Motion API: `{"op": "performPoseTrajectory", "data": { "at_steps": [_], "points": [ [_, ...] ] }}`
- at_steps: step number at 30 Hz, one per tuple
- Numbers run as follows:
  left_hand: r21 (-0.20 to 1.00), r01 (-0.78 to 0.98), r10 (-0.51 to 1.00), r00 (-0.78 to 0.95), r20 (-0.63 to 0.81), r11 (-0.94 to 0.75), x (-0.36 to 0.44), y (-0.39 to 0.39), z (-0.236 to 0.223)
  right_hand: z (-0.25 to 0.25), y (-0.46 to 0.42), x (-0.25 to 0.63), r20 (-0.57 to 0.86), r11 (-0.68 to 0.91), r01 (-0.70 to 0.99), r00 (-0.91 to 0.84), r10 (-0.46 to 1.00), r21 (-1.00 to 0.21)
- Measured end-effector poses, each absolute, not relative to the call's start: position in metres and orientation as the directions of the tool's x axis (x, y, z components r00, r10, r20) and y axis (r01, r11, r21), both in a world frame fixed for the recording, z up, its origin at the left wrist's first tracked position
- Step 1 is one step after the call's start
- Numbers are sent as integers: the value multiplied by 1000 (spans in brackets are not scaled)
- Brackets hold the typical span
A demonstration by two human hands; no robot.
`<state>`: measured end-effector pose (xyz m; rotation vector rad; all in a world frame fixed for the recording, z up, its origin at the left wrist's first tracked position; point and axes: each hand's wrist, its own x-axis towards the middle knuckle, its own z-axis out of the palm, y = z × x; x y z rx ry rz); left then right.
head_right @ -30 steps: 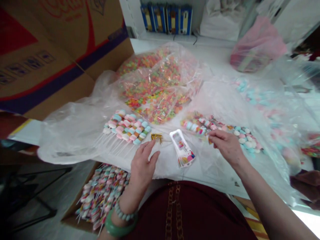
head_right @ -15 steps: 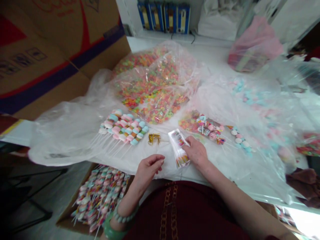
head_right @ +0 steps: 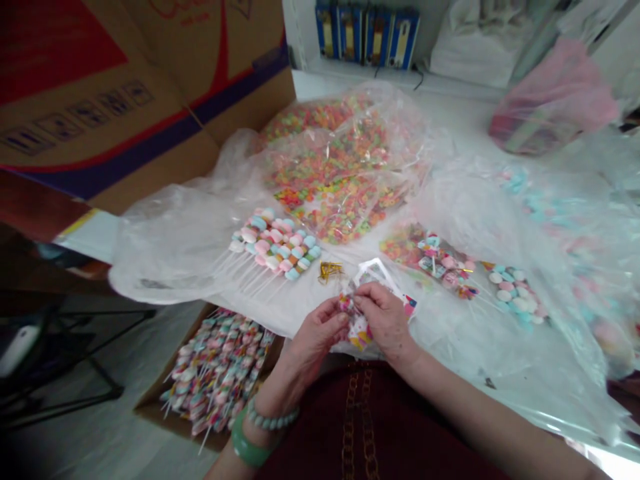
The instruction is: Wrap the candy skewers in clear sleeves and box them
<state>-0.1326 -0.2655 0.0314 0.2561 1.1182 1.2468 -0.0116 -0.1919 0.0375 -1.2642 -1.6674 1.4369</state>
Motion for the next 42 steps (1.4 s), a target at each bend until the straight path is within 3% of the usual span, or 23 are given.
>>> {"op": "performPoseTrajectory", "data": {
  "at_steps": [3, 6, 9, 12, 14, 16, 18, 20, 23, 27, 29, 32, 34, 37, 39, 42],
  "points": [
    [668, -676, 779, -221, -587, 311, -138, -270, 32, 35, -192, -24, -147, -51, 264, -357, 922, -963],
    [759, -583, 735, -371, -567, 291, -142, -271, 30, 25, -179, -13, -86, 66, 455, -306, 948, -888],
    [777, -508, 793, -262, -550, 371, -143, -269, 27, 18, -161, 10, 60, 271, 634, -334, 941, -725],
    [795, -446, 813, -215, -541, 411, -142, -267, 25, 24, -154, 24, 177, 320, 590, -288, 941, -742],
    [802, -441, 826, -201, -527, 404, -141, -266, 26, 34, -160, 19, 101, 201, 457, -234, 967, -866],
    [775, -510, 851, -145, -505, 373, -141, -267, 27, 42, -172, 2, -87, -13, 259, -277, 957, -966],
    [709, -637, 874, -114, -473, 301, -142, -269, 29, 47, -187, -20, -247, -220, 113, -408, 879, -969],
    [631, -753, 857, -189, -479, 186, -146, -272, 30, 47, -200, -43, -318, -325, 80, -514, 797, -942],
    [539, -842, 750, -337, -569, 31, -160, -283, 31, 45, -213, -72, -332, -387, 43, -606, 723, -921],
    [408, -910, 775, -205, -598, 74, -183, -306, 32, 44, -218, -94, -306, -422, 8, -702, 643, -906],
    [448, -890, 761, -229, -607, 89, -192, -317, 30, 43, -220, -103, -290, -333, 84, -712, 639, -939],
    [573, -819, 637, -434, -636, 14, -204, -326, 22, 37, -224, -116, -310, -256, 182, -676, 668, -949],
    [613, -789, 583, -518, -625, -44, -212, -328, 18, 33, -225, -128, -434, -425, 179, -635, 639, -887],
    [629, -775, 571, -545, -614, -63, -221, -331, 19, 30, -220, -151, -629, -749, 97, -619, 470, -655],
    [616, -787, 590, -508, -628, -22, -222, -333, 22, 29, -213, -166, -674, -829, 74, -625, 394, -554],
    [583, -810, 668, -397, -630, 68, -215, -339, 27, 29, -207, -181, -686, -851, 89, -637, 351, -518]
  ]
}}
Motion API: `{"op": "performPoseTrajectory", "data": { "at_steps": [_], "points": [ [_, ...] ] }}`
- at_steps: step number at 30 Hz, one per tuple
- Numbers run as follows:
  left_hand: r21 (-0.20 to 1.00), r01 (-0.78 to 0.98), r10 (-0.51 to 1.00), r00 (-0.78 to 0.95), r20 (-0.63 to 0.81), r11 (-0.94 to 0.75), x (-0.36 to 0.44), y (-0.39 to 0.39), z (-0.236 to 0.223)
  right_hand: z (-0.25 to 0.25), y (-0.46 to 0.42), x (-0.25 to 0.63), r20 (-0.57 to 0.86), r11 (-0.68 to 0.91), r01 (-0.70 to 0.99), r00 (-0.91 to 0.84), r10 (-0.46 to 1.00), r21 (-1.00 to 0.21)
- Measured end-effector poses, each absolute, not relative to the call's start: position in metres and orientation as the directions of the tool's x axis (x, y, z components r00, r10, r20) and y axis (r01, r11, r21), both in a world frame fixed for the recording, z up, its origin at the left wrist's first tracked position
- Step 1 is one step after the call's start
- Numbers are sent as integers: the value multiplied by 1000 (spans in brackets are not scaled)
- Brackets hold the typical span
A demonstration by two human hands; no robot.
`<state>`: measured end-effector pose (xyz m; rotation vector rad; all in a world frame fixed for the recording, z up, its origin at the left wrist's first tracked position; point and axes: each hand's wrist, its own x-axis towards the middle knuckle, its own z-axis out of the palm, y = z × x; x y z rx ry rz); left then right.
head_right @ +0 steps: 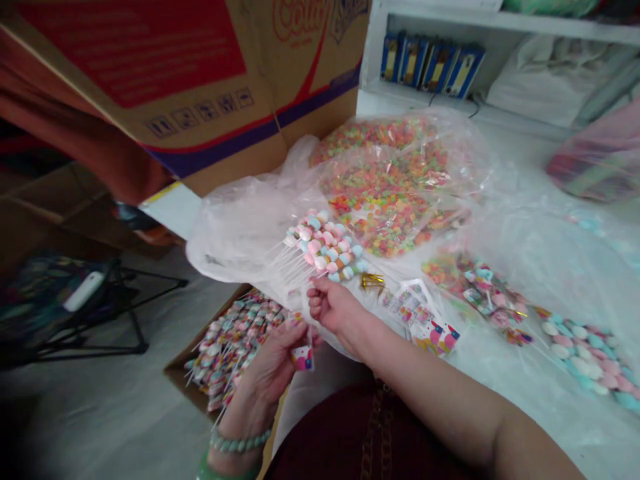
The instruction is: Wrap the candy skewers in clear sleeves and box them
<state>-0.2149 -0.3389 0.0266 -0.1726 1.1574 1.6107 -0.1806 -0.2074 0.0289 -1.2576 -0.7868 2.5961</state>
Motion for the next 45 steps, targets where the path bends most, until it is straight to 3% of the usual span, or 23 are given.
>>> {"op": "performPoseTrajectory", "data": {
  "at_steps": [5, 7, 9, 11, 14, 20, 23, 29, 32, 37, 45],
  "points": [
    [540, -817, 824, -156, -544, 201, -198, -345, 32, 23, -210, -162, -679, -824, 89, -620, 394, -559],
    [543, -813, 851, -119, -512, 213, -196, -346, 34, 22, -209, -141, -655, -760, 103, -589, 473, -641],
    [555, -803, 849, -126, -512, 216, -196, -345, 36, 24, -206, -115, -578, -590, 188, -562, 591, -786],
    [571, -799, 818, -196, -541, 186, -196, -341, 36, 30, -205, -91, -484, -397, 281, -581, 654, -874],
    [649, -756, 731, -395, -556, 86, -195, -328, 32, 44, -209, -64, -399, -221, 346, -623, 673, -912],
    [707, -705, 621, -579, -528, -55, -172, -282, 29, 59, -224, -58, -236, -137, 201, -643, 728, -970],
    [723, -689, 633, -586, -506, -59, -157, -267, 34, 54, -222, -60, -211, -120, 188, -603, 769, -975],
    [670, -737, 755, -389, -528, 89, -151, -263, 41, 44, -202, -45, -238, -133, 218, -581, 778, -967],
    [649, -761, 711, -450, -541, 13, -161, -262, 41, 45, -195, -33, -239, -120, 238, -572, 785, -964],
    [492, -852, 547, -502, -670, -180, -191, -256, 48, 45, -194, -2, -277, -94, 326, -576, 769, -941],
    [377, -896, 527, -444, -725, -235, -211, -255, 55, 37, -210, 13, -92, 254, 439, -628, 773, -862]
  ]
}}
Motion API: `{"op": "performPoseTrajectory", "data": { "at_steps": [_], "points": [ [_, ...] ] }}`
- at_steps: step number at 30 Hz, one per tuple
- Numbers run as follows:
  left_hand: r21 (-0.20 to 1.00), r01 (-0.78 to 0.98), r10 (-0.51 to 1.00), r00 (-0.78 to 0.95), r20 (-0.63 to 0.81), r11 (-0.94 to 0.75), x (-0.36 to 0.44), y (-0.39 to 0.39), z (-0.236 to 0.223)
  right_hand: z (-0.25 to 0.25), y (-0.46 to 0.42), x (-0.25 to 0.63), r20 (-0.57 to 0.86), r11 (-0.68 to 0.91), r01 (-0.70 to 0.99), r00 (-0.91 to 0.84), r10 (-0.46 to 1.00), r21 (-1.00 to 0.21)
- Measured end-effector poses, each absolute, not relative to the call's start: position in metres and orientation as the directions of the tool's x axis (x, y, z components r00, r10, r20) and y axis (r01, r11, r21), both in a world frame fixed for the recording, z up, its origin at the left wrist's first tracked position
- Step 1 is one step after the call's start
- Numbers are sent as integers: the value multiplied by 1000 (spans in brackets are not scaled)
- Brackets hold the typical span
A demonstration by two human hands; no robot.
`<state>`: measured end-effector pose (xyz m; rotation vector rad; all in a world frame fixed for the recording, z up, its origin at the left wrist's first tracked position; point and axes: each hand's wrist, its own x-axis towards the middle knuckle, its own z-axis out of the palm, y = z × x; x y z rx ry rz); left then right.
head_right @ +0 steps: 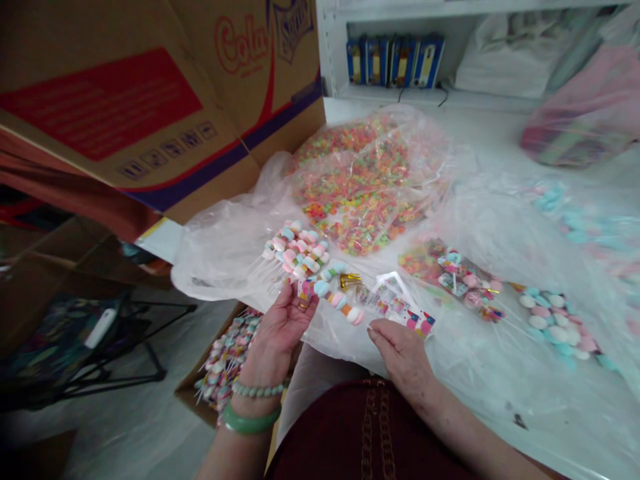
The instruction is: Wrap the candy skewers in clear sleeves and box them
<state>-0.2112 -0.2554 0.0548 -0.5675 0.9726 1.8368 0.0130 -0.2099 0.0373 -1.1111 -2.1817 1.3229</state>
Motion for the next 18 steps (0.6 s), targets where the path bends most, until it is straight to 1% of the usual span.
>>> {"op": "performPoseTrajectory", "data": {
  "at_steps": [3, 5, 6, 8, 10, 11, 13, 14, 16, 18],
  "points": [
    [345, -909, 555, -416, -721, -233, -209, -255, 56, 34, -211, 10, -18, 399, 475, -661, 751, -785],
    [341, -912, 571, -408, -712, -228, -208, -256, 56, 31, -212, 12, 80, 510, 482, -666, 742, -712],
    [360, -905, 579, -422, -697, -227, -207, -257, 55, 29, -212, 13, 148, 575, 478, -669, 728, -664],
    [447, -864, 602, -489, -631, -233, -206, -259, 51, 26, -213, 16, 274, 689, 459, -682, 678, -561],
    [545, -807, 641, -545, -540, -227, -206, -261, 45, 24, -214, 18, 329, 744, 438, -699, 635, -505],
    [582, -786, 669, -550, -501, -210, -205, -261, 42, 24, -215, 19, 330, 746, 426, -704, 629, -512],
    [619, -772, 727, -507, -462, -145, -205, -262, 36, 25, -214, 18, 285, 697, 409, -702, 653, -589],
    [622, -775, 750, -475, -460, -109, -205, -262, 34, 25, -213, 18, 228, 646, 411, -703, 674, -643],
    [616, -785, 774, -428, -467, -62, -204, -263, 32, 27, -211, 16, 57, 511, 450, -708, 704, -732],
    [610, -791, 772, -421, -477, -55, -202, -264, 32, 29, -209, 14, -111, 390, 511, -703, 703, -766]
  ]
}}
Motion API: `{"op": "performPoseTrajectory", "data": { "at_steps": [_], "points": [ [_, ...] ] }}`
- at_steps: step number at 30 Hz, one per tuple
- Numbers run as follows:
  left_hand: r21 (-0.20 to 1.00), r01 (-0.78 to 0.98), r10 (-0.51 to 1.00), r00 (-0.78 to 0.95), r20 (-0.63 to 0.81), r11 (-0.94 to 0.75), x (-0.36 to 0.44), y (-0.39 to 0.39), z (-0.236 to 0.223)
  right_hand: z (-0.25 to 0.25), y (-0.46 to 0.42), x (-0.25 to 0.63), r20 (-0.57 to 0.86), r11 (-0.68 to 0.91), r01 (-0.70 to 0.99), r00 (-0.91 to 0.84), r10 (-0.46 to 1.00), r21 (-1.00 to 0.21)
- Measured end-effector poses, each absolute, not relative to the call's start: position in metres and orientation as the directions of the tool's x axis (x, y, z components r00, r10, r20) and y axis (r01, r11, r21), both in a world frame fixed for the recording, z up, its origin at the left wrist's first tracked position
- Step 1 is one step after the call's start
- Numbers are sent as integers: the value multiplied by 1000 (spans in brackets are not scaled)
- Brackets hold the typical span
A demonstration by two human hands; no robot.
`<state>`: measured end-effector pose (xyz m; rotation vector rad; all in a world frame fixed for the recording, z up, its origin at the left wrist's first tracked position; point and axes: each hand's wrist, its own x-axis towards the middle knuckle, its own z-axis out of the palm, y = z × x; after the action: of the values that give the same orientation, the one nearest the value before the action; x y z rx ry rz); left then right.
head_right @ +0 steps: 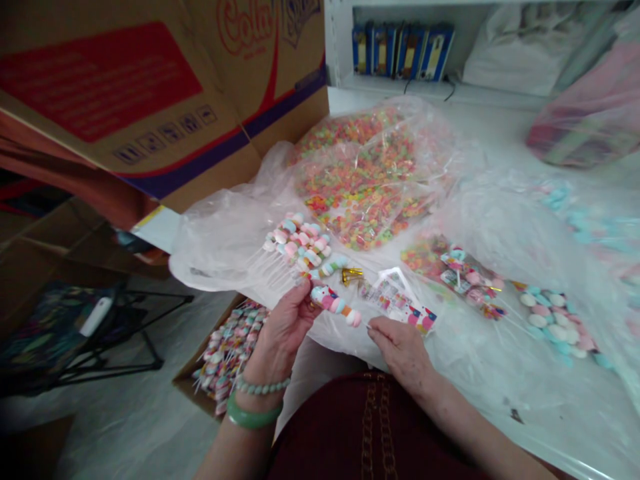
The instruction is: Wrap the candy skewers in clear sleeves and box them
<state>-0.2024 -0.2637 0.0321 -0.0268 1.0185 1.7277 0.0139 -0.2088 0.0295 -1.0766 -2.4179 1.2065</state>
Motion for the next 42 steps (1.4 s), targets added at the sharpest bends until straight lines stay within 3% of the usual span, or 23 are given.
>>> {"op": "performPoseTrajectory", "data": {
  "at_steps": [7, 10, 12, 14, 19, 24, 27, 30, 32, 34, 37, 40, 42],
  "points": [
    [621, -784, 831, -354, -429, -13, -194, -265, 33, 34, -208, 8, -308, 163, 515, -705, 639, -841],
    [619, -785, 844, -333, -420, -2, -193, -265, 30, 34, -210, 6, -456, -161, 444, -712, 534, -882],
    [613, -790, 856, -302, -419, 20, -195, -266, 27, 31, -211, 5, -555, -397, 401, -703, 445, -826],
    [604, -796, 864, -272, -424, 46, -196, -268, 25, 28, -211, 4, -613, -513, 386, -677, 408, -767],
    [599, -801, 845, -315, -433, 9, -193, -266, 24, 23, -208, 0, -588, -342, 480, -626, 511, -808],
    [619, -783, 840, -294, -455, 62, -182, -262, 26, 29, -209, -9, -562, -252, 509, -666, 491, -823],
    [619, -779, 832, -278, -480, 97, -177, -264, 24, 29, -210, -11, -442, 3, 560, -657, 610, -828],
    [604, -790, 836, -262, -482, 101, -172, -267, 19, 27, -209, -10, -280, 300, 650, -635, 720, -698],
    [601, -793, 838, -260, -480, 98, -168, -268, 18, 26, -207, -11, -293, 324, 677, -630, 719, -661],
    [609, -787, 839, -260, -478, 103, -166, -269, 18, 26, -206, -14, -393, 205, 659, -637, 663, -723],
    [619, -778, 842, -256, -474, 112, -163, -269, 20, 26, -207, -19, -524, -150, 533, -671, 524, -833],
    [606, -788, 843, -249, -476, 109, -165, -269, 21, 24, -207, -21, -570, -463, 370, -696, 436, -805],
    [581, -803, 843, -219, -492, 130, -170, -270, 20, 23, -207, -19, -570, -561, 296, -713, 408, -773]
  ]
}}
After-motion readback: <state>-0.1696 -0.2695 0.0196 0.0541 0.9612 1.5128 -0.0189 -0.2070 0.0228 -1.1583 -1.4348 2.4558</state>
